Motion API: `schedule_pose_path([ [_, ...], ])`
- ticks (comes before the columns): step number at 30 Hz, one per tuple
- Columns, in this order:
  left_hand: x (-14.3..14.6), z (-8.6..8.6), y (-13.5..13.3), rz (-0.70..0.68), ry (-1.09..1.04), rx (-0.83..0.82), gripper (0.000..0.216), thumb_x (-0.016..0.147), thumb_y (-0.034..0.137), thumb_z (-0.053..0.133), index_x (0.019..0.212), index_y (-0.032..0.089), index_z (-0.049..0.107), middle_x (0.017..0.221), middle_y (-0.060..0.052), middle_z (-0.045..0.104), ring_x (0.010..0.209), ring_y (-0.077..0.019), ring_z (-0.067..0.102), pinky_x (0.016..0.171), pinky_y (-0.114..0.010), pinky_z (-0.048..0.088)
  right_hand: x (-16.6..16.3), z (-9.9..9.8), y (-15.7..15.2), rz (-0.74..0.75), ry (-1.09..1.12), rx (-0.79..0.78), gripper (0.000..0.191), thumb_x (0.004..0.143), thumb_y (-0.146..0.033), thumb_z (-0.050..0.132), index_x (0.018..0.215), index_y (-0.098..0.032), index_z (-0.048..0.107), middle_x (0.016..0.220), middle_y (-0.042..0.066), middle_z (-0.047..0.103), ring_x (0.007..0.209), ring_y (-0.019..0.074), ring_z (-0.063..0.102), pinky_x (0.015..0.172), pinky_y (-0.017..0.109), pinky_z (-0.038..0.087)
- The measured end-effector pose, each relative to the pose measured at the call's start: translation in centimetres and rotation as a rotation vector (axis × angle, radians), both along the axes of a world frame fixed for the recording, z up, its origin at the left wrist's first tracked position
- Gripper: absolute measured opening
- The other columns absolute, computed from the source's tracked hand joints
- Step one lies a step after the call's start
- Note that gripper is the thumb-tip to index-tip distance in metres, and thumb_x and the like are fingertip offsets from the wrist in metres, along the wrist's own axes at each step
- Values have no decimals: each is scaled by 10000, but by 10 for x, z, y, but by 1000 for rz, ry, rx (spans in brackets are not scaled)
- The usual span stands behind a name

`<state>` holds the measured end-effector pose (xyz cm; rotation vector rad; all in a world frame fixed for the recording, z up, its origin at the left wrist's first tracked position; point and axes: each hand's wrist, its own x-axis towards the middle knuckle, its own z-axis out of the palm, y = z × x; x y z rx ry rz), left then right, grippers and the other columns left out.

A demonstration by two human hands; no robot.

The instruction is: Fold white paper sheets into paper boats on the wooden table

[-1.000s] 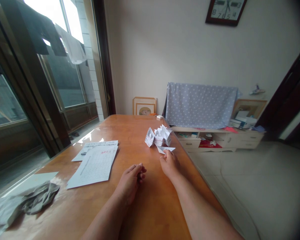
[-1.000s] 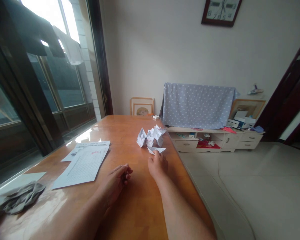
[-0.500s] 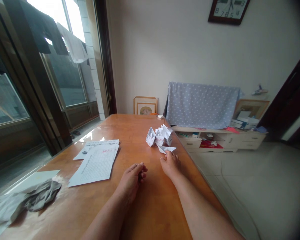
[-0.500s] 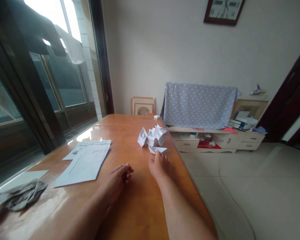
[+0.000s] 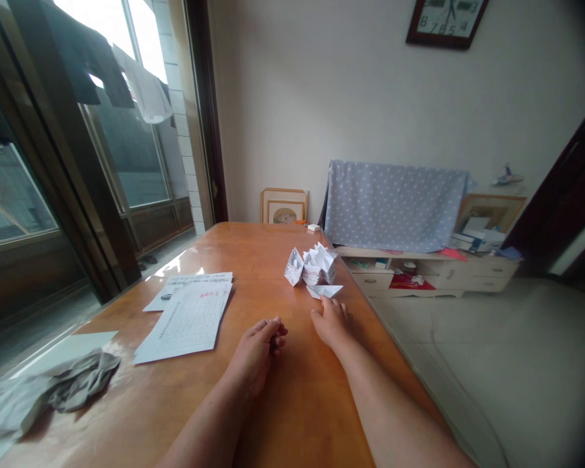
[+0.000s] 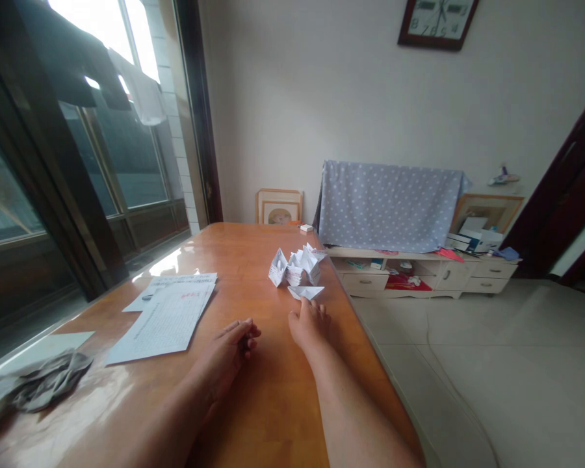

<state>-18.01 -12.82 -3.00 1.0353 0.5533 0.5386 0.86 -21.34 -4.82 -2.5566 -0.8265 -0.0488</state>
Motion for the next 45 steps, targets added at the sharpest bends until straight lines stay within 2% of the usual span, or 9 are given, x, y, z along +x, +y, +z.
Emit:
schedule_pose_path([
  [11, 0, 1, 0, 10, 3, -11, 323, 791, 449, 743, 837, 154, 618, 879, -43, 631, 637, -93, 531, 554, -230, 379, -2, 3, -2, 15, -28, 21, 508, 902, -395, 500, 1397, -280, 512, 1325, 114, 592, 1222, 341, 480, 962, 441, 359],
  [16, -1, 3, 0, 1, 2, -15, 336, 790, 472, 739, 826, 162, 615, 869, -38, 629, 635, -94, 530, 551, -226, 368, -11, 6, -1, 106, -55, 39, 361, 915, -370, 506, 1242, -254, 604, 1241, 100, 626, 1166, 281, 532, 906, 360, 389],
  [20, -1, 3, 0, -1, -6, -11, 353, 785, 481, 745, 833, 156, 616, 874, -49, 627, 638, -98, 534, 550, -226, 366, -22, 8, -3, 249, -52, 23, 206, 945, -336, 475, 992, -227, 643, 1036, 45, 690, 959, 189, 606, 767, 269, 392],
  [22, -1, 3, 0, -6, -11, -6, 359, 784, 486, 746, 839, 154, 619, 874, -51, 626, 640, -100, 537, 553, -228, 369, -27, 10, -5, 303, -51, 4, 217, 961, -327, 453, 900, -222, 634, 951, 31, 698, 881, 169, 612, 715, 258, 372],
  [26, -3, 4, 0, -26, -33, 21, 356, 794, 493, 739, 858, 161, 627, 882, -41, 631, 653, -102, 545, 569, -232, 376, -36, 15, -11, 369, -49, -48, 245, 967, -368, 460, 873, -228, 638, 899, 26, 714, 823, 172, 615, 661, 267, 333],
  [30, -7, 3, -1, 19, -17, 153, 370, 798, 523, 724, 835, 163, 645, 878, -44, 646, 680, -113, 557, 589, -235, 386, -40, 21, -16, 409, -44, -111, 319, 968, -447, 466, 837, -232, 661, 851, 44, 721, 777, 192, 615, 628, 285, 305],
  [34, -9, 2, -6, 57, 29, 253, 369, 783, 527, 725, 812, 166, 658, 789, -37, 640, 669, -124, 556, 598, -239, 394, -44, 25, -18, 443, -43, -143, 368, 976, -494, 449, 843, -239, 678, 847, 48, 726, 761, 194, 621, 619, 285, 302],
  [39, -12, 6, -14, 128, 66, 270, 354, 739, 507, 748, 772, 171, 642, 820, -48, 664, 657, -128, 567, 591, -252, 397, -47, 27, -21, 451, -46, -159, 409, 975, -546, 440, 864, -239, 687, 868, 54, 730, 790, 204, 636, 631, 283, 316],
  [45, -22, 11, -15, 136, 130, 329, 353, 752, 508, 733, 782, 171, 632, 859, -70, 677, 684, -145, 578, 608, -261, 407, -48, 28, -23, 452, -51, -158, 397, 969, -545, 449, 871, -247, 692, 875, 49, 726, 791, 199, 625, 642, 275, 322],
])
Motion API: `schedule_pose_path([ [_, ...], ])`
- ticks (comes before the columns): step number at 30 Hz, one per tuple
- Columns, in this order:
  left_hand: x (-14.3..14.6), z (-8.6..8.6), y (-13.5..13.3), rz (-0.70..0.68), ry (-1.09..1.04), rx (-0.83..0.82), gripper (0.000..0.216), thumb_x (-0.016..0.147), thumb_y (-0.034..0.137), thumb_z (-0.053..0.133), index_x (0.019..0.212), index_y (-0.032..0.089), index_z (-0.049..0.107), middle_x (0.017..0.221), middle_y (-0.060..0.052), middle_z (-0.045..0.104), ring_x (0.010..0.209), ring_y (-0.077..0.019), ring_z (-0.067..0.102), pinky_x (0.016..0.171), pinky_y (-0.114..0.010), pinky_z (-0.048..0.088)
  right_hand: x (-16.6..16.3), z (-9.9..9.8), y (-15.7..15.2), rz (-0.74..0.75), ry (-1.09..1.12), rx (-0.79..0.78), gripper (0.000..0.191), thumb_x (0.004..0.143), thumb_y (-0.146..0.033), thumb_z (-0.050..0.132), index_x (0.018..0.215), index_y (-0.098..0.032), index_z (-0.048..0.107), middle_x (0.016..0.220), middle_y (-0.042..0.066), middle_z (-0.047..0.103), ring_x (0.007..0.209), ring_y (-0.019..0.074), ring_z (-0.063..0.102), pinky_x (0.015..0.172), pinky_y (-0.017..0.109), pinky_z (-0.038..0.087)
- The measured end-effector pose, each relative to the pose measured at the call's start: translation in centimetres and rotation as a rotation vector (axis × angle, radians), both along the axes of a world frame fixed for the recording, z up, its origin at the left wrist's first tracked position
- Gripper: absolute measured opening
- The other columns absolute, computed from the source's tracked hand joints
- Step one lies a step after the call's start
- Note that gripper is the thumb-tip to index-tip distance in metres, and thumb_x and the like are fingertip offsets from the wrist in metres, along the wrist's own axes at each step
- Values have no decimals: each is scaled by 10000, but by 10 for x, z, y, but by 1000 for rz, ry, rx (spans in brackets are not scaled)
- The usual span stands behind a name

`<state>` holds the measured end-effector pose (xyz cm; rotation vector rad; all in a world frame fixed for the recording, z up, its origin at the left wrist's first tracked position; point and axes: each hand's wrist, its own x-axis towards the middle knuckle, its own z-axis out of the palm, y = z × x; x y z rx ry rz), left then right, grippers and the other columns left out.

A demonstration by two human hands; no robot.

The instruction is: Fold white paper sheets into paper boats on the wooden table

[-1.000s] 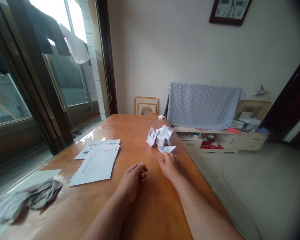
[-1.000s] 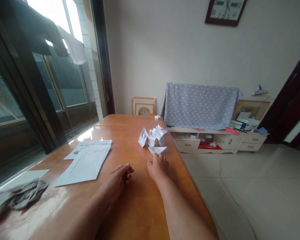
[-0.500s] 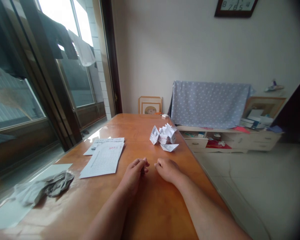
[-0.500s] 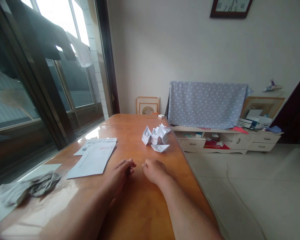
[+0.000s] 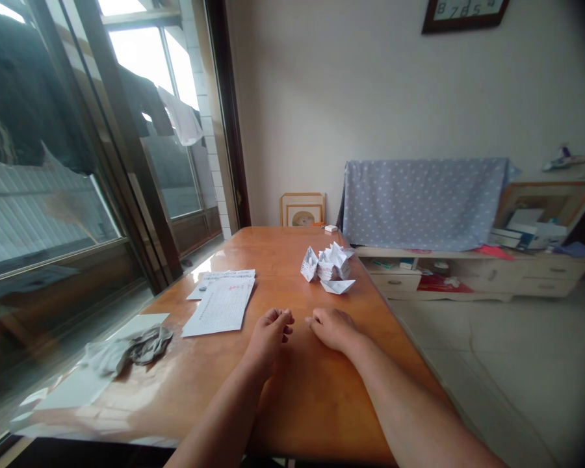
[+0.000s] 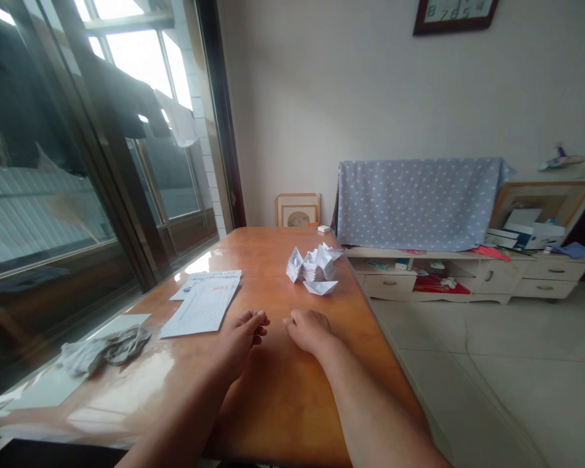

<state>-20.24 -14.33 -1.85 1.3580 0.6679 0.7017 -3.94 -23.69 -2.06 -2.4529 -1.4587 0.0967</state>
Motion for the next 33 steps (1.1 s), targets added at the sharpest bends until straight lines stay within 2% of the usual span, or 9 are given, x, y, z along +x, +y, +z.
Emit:
schedule_pose_path([
  [4, -10, 1, 4, 31, 73, 155, 346, 789, 519, 695, 769, 181, 625, 797, -50, 655, 703, -170, 579, 634, -274, 410, 0, -1, -2, 7, -2, 9, 379, 963, -537, 462, 853, -247, 679, 857, 40, 723, 780, 195, 622, 622, 276, 297],
  [8, -25, -2, 9, 119, 126, 356, 267, 794, 451, 688, 747, 191, 648, 737, -36, 642, 713, -195, 572, 649, -286, 391, 0, -2, -2, 18, -3, 12, 372, 965, -527, 468, 839, -240, 668, 864, 47, 723, 788, 196, 619, 623, 280, 284],
  [16, -65, -11, 30, 234, 279, 608, 138, 814, 338, 661, 781, 207, 688, 804, -60, 690, 758, -217, 603, 700, -303, 406, 3, -8, 0, 33, 6, 14, 340, 951, -485, 511, 764, -222, 620, 802, 42, 697, 735, 181, 594, 593, 283, 233],
  [20, -84, -12, 54, 340, 394, 665, 131, 817, 317, 654, 854, 201, 701, 871, -79, 714, 813, -241, 630, 742, -321, 429, 4, -11, 0, 40, 13, 18, 333, 941, -474, 516, 738, -222, 592, 765, 31, 682, 698, 170, 574, 582, 288, 216],
  [24, -95, -13, 78, 397, 491, 711, 223, 808, 303, 661, 989, 186, 716, 1057, -133, 711, 989, -303, 629, 864, -369, 423, 5, -12, 1, 42, 19, 20, 349, 938, -482, 513, 714, -219, 568, 749, 28, 676, 678, 166, 564, 577, 291, 207],
  [27, -97, -13, 88, 392, 572, 750, 278, 784, 307, 683, 1024, 173, 725, 1114, -159, 694, 1029, -329, 616, 895, -383, 407, 5, -12, 1, 46, 21, 22, 360, 936, -488, 514, 701, -217, 553, 741, 26, 673, 663, 161, 558, 574, 292, 200],
  [33, -89, -13, 94, 329, 730, 817, 377, 757, 408, 710, 1063, 188, 720, 1081, -142, 684, 970, -310, 622, 829, -349, 414, 6, -12, 1, 49, 11, 30, 359, 938, -488, 510, 706, -215, 538, 741, 23, 670, 655, 154, 548, 567, 294, 190],
])
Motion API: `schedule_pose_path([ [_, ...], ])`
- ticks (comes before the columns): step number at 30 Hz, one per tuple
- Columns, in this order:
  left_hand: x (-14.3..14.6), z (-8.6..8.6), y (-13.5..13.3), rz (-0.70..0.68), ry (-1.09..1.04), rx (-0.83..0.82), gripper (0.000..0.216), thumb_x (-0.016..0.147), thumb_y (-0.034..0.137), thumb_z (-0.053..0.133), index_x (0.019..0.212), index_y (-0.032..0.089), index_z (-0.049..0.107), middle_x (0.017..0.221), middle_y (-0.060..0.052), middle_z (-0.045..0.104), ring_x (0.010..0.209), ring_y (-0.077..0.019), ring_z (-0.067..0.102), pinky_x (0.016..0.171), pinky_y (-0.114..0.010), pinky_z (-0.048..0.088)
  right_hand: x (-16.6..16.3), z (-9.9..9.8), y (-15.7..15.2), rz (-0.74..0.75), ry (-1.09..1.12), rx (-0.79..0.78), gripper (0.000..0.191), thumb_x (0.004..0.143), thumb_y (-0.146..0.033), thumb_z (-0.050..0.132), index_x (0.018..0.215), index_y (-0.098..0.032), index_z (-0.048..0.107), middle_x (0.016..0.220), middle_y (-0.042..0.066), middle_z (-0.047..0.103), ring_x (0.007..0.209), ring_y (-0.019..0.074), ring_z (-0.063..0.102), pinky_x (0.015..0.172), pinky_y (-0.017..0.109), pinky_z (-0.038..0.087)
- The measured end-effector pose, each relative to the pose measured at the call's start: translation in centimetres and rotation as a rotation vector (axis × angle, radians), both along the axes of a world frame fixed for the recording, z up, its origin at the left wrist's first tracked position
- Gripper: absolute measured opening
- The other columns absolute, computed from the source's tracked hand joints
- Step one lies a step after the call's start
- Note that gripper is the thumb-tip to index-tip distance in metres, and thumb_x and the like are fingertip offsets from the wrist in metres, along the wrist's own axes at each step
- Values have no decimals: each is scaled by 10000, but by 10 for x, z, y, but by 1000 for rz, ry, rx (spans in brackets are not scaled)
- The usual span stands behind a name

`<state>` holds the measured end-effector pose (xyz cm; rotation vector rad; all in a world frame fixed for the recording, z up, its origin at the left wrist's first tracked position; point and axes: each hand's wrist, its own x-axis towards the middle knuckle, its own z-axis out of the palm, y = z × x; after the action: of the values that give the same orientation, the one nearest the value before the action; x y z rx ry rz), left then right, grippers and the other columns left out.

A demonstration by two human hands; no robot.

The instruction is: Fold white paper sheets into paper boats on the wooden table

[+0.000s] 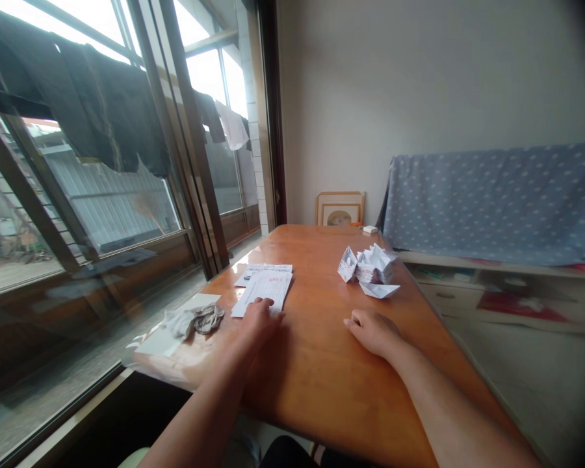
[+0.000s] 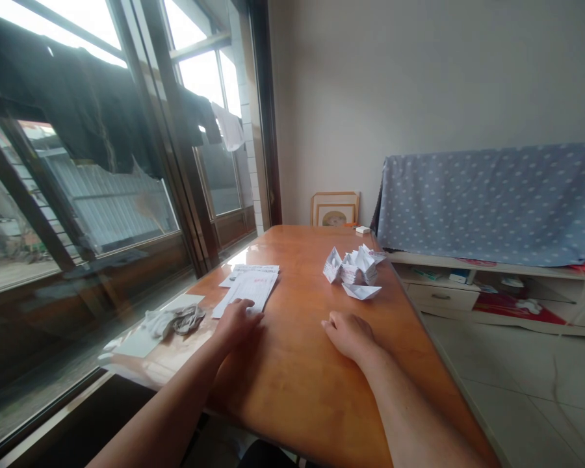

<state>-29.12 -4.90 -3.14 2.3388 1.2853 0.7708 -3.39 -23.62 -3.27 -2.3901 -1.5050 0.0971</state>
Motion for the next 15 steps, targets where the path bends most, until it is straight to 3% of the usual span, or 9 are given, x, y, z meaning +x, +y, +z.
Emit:
schedule_pose_path([
  [5, 5, 2, 4, 29, 134, 2, 368, 733, 431, 715, 1023, 205, 701, 1080, -120, 676, 940, -293, 619, 780, -341, 428, 1, -1, -1, 15, -10, 7, 355, 942, -479, 498, 711, -212, 530, 745, 20, 667, 668, 150, 547, 568, 291, 187],
  [15, 3, 5, 2, 48, 275, -21, 265, 893, 409, 504, 949, 206, 666, 1105, -110, 682, 980, -281, 625, 789, -343, 439, 2, -2, -1, 24, -14, 17, 361, 945, -482, 493, 709, -210, 523, 726, 18, 656, 655, 146, 535, 570, 292, 183],
])
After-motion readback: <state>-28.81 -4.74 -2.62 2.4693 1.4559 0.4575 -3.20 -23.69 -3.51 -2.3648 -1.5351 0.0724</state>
